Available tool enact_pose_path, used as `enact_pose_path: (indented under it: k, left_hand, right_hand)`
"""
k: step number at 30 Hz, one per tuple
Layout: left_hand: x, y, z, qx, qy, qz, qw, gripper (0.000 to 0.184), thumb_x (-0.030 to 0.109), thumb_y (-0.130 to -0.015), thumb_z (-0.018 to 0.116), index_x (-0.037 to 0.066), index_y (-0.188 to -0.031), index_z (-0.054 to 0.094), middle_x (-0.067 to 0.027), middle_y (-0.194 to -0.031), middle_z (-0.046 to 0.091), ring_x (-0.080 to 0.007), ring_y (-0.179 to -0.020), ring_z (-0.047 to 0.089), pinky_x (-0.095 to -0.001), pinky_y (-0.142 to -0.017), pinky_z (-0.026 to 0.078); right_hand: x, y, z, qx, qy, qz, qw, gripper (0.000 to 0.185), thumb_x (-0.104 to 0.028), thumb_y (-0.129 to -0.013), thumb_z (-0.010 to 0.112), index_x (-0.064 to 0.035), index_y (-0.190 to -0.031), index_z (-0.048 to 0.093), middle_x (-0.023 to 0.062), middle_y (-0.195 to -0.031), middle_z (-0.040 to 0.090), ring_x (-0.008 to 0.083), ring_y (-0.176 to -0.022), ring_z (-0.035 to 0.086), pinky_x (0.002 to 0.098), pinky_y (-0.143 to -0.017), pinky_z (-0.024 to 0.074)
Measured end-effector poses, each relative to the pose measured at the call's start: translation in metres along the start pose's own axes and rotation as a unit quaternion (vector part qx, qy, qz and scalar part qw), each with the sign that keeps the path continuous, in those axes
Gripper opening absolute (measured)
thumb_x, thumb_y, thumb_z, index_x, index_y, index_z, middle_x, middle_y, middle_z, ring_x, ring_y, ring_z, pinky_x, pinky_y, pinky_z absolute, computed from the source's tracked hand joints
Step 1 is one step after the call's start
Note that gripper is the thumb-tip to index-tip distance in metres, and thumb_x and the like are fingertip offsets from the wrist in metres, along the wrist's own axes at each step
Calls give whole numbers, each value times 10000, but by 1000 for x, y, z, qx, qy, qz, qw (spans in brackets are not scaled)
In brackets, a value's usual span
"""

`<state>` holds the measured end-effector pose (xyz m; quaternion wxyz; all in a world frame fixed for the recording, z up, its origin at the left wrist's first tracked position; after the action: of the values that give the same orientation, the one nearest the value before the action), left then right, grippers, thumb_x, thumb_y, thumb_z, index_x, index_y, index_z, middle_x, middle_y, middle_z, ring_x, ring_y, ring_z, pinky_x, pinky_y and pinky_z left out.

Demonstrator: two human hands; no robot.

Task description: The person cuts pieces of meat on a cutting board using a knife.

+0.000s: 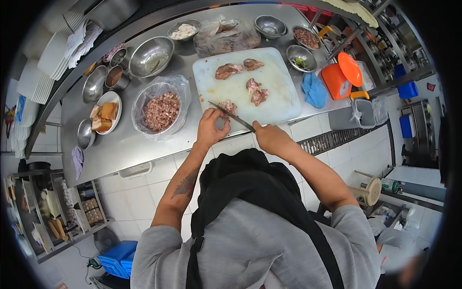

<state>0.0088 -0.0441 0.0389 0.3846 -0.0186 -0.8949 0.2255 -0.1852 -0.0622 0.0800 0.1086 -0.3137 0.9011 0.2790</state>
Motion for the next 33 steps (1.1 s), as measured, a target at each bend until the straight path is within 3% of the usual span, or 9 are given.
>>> enact_pose_path:
  k: [6,8,12,15,19,21,25,28,33]
  left_hand:
    - [-10,2,12,-8,-33,33,999,136,25,-760,734,33,-879,670,-103,-926,653,-340,-931,626,-441,-830,546]
    - [-12,5,16,-26,-31,24,999,135,63,-780,742,40,-896,676,-123,-962,672,-349,-962,639,-436,-864,542]
    - [-6,10,9,-33,-28,23,999,136,54,-776,739,39,-897,678,-123,-973,673,-357,-963,634,-445,-865,540]
    - [1,7,2,-14,-20,35,999,152,16,-751,733,36,-891,680,-109,-946,651,-343,-935,616,-440,-844,542]
    - [-4,6,10,-16,-24,66,997,173,14,-746,738,34,-909,683,-110,-954,644,-338,-930,611,-440,-839,540]
    - [-9,8,13,-16,-26,64,997,178,12,-746,739,34,-914,686,-110,-950,642,-337,-928,610,-439,-838,541]
    - [-2,8,7,-6,-29,66,997,163,-4,-743,735,29,-895,683,-111,-937,639,-333,-914,609,-434,-827,542]
    - [-2,5,5,5,-31,76,997,155,-9,-742,732,27,-884,682,-112,-935,643,-332,-909,609,-435,-820,541]
    - [-6,16,9,-1,-25,69,997,155,-5,-738,733,26,-881,681,-113,-927,648,-336,-908,610,-442,-816,537]
  right_hand:
    - [17,12,34,-36,2,25,999,371,-66,-953,493,33,-1311,506,330,-929,718,504,-908,717,588,-821,563]
    - [21,-11,64,23,-81,6,996,373,-62,-957,488,31,-1317,504,335,-949,717,505,-912,715,584,-821,566]
    - [14,-41,44,3,-49,-13,999,387,-56,-965,471,20,-1344,503,329,-964,721,495,-925,720,574,-820,574]
    - [0,-8,11,-31,-21,5,999,391,-66,-964,476,17,-1346,509,325,-975,723,488,-931,723,577,-831,571]
    - [9,18,29,-48,5,31,998,397,-80,-965,480,20,-1348,513,328,-982,723,481,-941,725,593,-850,559]
    - [23,-4,69,-15,-70,36,997,396,-95,-970,476,17,-1348,516,339,-971,719,483,-949,724,612,-867,547]
    - [3,-40,50,-3,-67,12,998,429,-85,-970,465,22,-1384,501,345,-946,715,494,-960,720,614,-864,548]
    - [-5,-9,16,-3,-31,4,999,407,-66,-972,456,25,-1364,507,342,-955,718,495,-954,722,606,-852,555]
    - [5,-4,66,-20,-52,39,998,382,-51,-970,450,26,-1340,505,340,-985,720,504,-952,718,604,-844,556]
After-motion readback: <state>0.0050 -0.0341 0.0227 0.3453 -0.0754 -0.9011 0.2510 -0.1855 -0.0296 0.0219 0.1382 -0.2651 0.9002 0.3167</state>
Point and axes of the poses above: each hand's wrist, its own y-axis away from the middle knuckle, its own z-axis out of the palm, x = y × z, the point moved 9 cm from there along -y, towards the middle knuckle
